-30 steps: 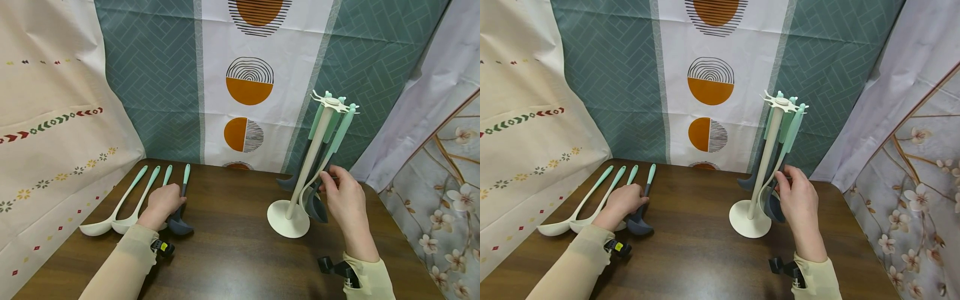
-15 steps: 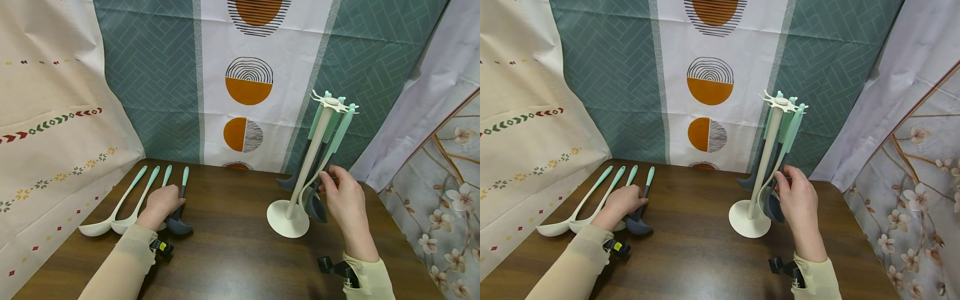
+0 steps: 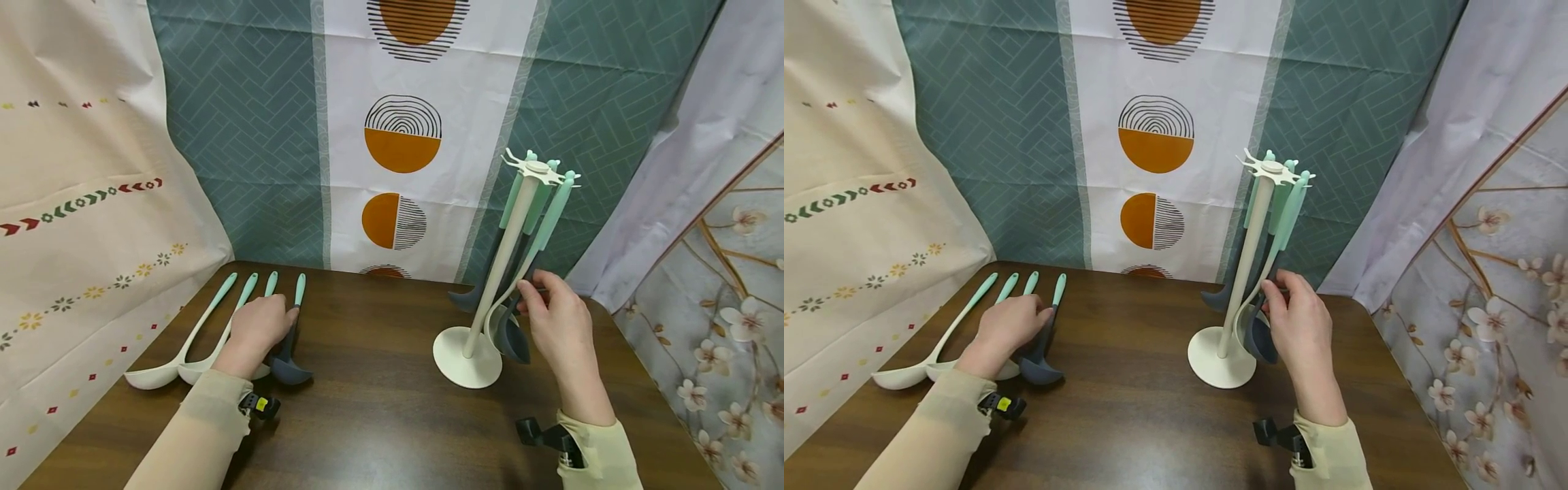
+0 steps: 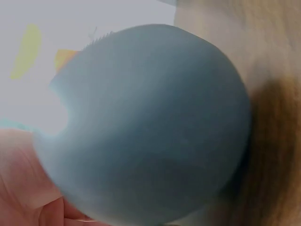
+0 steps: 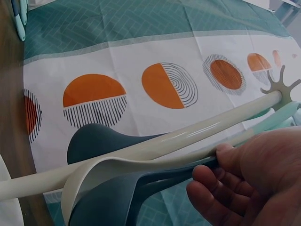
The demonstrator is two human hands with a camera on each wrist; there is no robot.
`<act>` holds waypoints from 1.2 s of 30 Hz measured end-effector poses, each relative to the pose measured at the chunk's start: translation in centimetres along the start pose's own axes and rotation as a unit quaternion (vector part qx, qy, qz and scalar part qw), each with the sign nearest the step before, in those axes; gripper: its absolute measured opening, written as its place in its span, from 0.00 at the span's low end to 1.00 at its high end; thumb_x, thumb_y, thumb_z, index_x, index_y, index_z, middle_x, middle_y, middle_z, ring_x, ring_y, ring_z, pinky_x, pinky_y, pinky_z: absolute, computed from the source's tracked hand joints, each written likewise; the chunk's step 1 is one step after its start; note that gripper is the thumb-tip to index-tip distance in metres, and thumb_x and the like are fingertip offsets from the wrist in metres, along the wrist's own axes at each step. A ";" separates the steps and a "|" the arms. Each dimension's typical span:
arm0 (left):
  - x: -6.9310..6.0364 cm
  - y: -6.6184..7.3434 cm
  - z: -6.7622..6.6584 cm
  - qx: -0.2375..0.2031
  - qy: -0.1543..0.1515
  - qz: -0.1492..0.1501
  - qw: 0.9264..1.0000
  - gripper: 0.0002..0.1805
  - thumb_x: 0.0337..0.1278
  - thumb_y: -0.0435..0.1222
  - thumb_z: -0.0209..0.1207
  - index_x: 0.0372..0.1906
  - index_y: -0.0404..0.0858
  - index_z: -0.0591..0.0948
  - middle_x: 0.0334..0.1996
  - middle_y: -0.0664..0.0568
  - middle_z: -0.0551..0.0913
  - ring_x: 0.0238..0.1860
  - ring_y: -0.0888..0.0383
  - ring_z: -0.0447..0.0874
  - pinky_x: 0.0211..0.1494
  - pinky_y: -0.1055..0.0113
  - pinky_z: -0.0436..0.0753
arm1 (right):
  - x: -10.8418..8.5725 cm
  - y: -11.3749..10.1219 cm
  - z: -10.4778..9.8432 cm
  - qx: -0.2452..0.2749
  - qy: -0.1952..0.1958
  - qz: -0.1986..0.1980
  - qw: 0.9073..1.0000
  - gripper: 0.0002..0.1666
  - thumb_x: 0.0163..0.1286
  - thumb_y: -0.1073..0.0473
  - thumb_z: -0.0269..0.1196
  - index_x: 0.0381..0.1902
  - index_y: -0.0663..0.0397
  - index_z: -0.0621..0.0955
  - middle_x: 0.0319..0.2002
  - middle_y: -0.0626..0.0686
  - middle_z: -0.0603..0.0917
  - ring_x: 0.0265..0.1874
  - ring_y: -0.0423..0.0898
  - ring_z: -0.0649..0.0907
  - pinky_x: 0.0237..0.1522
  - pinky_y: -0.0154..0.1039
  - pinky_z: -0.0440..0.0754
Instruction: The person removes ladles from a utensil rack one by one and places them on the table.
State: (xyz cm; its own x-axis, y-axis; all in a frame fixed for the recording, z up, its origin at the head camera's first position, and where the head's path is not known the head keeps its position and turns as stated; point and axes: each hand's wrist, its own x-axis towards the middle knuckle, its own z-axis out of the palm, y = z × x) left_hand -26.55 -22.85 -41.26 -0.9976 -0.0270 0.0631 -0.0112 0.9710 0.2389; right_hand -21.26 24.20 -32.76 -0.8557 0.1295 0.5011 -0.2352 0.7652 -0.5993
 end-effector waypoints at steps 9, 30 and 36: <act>-1.1 2.1 -1.3 -0.014 0.076 0.042 0.996 0.15 0.81 0.44 0.62 0.48 0.35 0.85 0.24 0.48 0.81 0.23 0.48 0.80 0.26 0.51 0.77 | -0.1 0.0 -0.7 -0.021 -0.018 -0.011 1.000 0.15 0.87 0.49 0.63 0.52 0.56 0.85 0.35 0.53 0.91 0.36 0.54 0.91 0.37 0.52 0.80; -2.2 10.3 -2.8 -0.061 0.174 0.178 0.967 0.11 0.76 0.40 0.68 0.53 0.38 0.89 0.38 0.51 0.88 0.34 0.52 0.85 0.40 0.51 0.87 | -0.3 -0.8 -1.2 -0.040 -0.017 -0.051 0.998 0.11 0.85 0.51 0.66 0.42 0.50 0.85 0.29 0.47 0.87 0.29 0.48 0.84 0.35 0.49 0.74; -2.5 12.3 -2.1 -0.095 0.211 0.209 0.950 0.13 0.75 0.39 0.70 0.56 0.38 0.89 0.34 0.54 0.86 0.32 0.54 0.83 0.38 0.55 0.85 | -0.4 -0.1 -1.8 -0.038 -0.027 -0.033 0.998 0.19 0.90 0.48 0.58 0.59 0.55 0.86 0.35 0.52 0.91 0.37 0.56 0.89 0.42 0.58 0.81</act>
State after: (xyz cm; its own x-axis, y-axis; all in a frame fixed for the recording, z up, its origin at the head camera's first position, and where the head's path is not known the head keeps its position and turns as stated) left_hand -24.10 -11.30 -36.48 -0.7961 0.2189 0.5641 0.4318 0.8586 0.2762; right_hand -20.04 25.22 -31.83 -0.8634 0.0453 0.5025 -0.2579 0.8163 -0.5168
